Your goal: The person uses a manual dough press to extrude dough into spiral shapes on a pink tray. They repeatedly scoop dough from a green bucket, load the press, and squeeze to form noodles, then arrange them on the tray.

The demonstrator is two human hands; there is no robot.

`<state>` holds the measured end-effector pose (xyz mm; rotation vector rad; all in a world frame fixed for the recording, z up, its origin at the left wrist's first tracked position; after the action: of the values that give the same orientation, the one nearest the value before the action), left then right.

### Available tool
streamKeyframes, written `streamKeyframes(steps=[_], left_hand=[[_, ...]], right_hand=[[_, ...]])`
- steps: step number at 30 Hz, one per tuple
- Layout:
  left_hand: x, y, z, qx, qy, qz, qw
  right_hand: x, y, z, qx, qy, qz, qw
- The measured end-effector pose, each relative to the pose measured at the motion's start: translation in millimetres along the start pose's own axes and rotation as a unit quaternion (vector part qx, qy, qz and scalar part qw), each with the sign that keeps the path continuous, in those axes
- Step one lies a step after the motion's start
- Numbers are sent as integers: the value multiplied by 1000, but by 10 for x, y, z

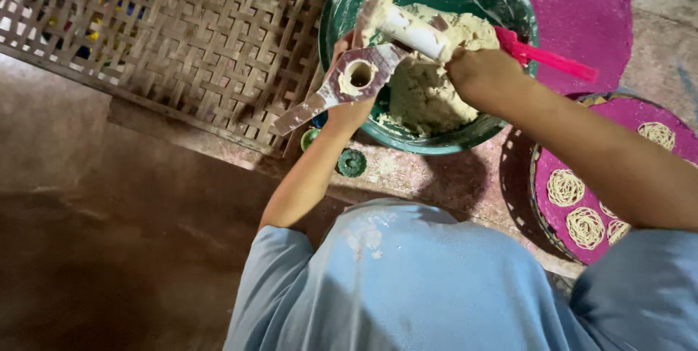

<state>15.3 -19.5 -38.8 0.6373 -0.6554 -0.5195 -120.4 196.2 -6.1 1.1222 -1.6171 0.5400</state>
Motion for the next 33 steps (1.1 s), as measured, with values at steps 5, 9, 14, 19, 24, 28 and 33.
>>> streamKeyframes(steps=[5, 9, 14, 19, 24, 28, 33], left_hand=[[35, 30, 2, 28, -16, -55, 998], [38, 46, -13, 30, -20, -50, 998], [-19, -23, -35, 39, -15, -139, 989], [-42, -57, -62, 9, 9, -112, 994], [-14, -14, -55, 15, -2, -98, 995], [33, 133, 83, -41, -21, 50, 998], [21, 478, 218, -136, -99, -162, 972]], right_hand=[[166, -233, -80, 15, -40, -80, 996], [-8, -377, -34, -24, -72, -42, 996], [-312, -596, -150, -20, -197, -19, 980], [-336, -615, -425, -77, -218, 94, 968], [-162, -106, -889, -44, -135, 374, 916], [-66, 313, -1317, -84, -78, 476, 872], [462, 510, -1538, -111, -49, 615, 779]])
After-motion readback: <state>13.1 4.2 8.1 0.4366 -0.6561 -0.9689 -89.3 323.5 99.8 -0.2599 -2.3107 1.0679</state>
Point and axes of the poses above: each hand's wrist, its own z-axis towards the middle knuckle, its own x-axis out of the back of the hand, y = z × x, the point moved 3 cm from there along z, towards the middle knuckle
